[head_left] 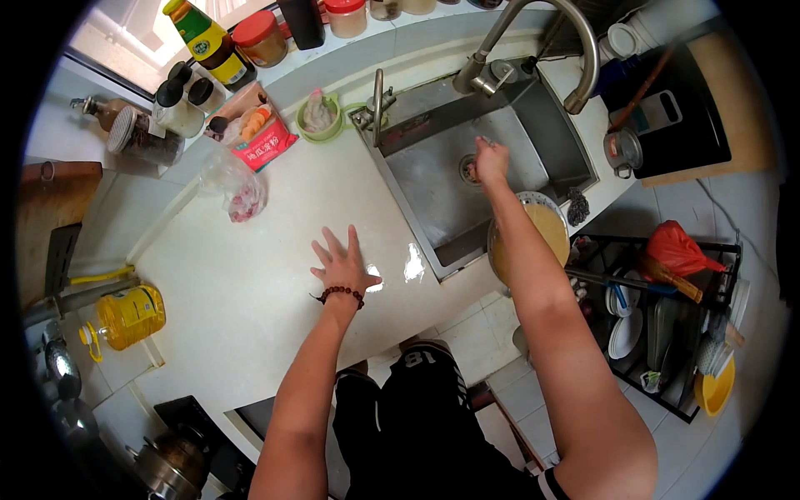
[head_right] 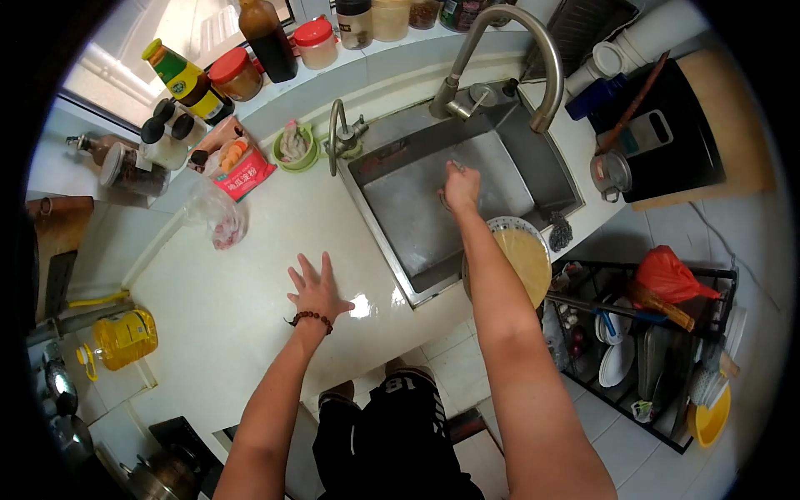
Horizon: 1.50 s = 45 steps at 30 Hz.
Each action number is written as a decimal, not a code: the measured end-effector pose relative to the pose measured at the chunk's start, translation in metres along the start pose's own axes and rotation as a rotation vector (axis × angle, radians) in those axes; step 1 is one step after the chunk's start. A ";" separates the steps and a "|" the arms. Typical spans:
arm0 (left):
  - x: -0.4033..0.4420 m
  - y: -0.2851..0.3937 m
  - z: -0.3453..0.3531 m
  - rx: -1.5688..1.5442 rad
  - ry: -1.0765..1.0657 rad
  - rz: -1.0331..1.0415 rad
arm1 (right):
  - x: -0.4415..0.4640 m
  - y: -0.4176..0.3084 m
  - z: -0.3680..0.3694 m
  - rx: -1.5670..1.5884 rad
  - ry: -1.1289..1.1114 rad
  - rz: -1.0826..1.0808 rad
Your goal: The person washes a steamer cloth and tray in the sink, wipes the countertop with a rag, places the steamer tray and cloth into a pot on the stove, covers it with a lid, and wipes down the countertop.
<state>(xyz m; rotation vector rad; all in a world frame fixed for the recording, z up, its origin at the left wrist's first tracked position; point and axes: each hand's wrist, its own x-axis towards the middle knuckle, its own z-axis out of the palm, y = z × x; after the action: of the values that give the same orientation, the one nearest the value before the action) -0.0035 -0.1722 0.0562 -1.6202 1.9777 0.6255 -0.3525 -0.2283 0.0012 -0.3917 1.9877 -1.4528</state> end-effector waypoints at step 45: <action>-0.239 -0.570 0.185 -0.727 0.644 -0.108 | -0.741 0.166 0.258 -0.626 -0.851 -0.213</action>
<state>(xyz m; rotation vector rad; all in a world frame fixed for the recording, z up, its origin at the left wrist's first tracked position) 0.6124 0.0190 0.0481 -2.6118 2.1997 0.9390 0.3925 0.0660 0.0332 -1.2772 1.6324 -0.5392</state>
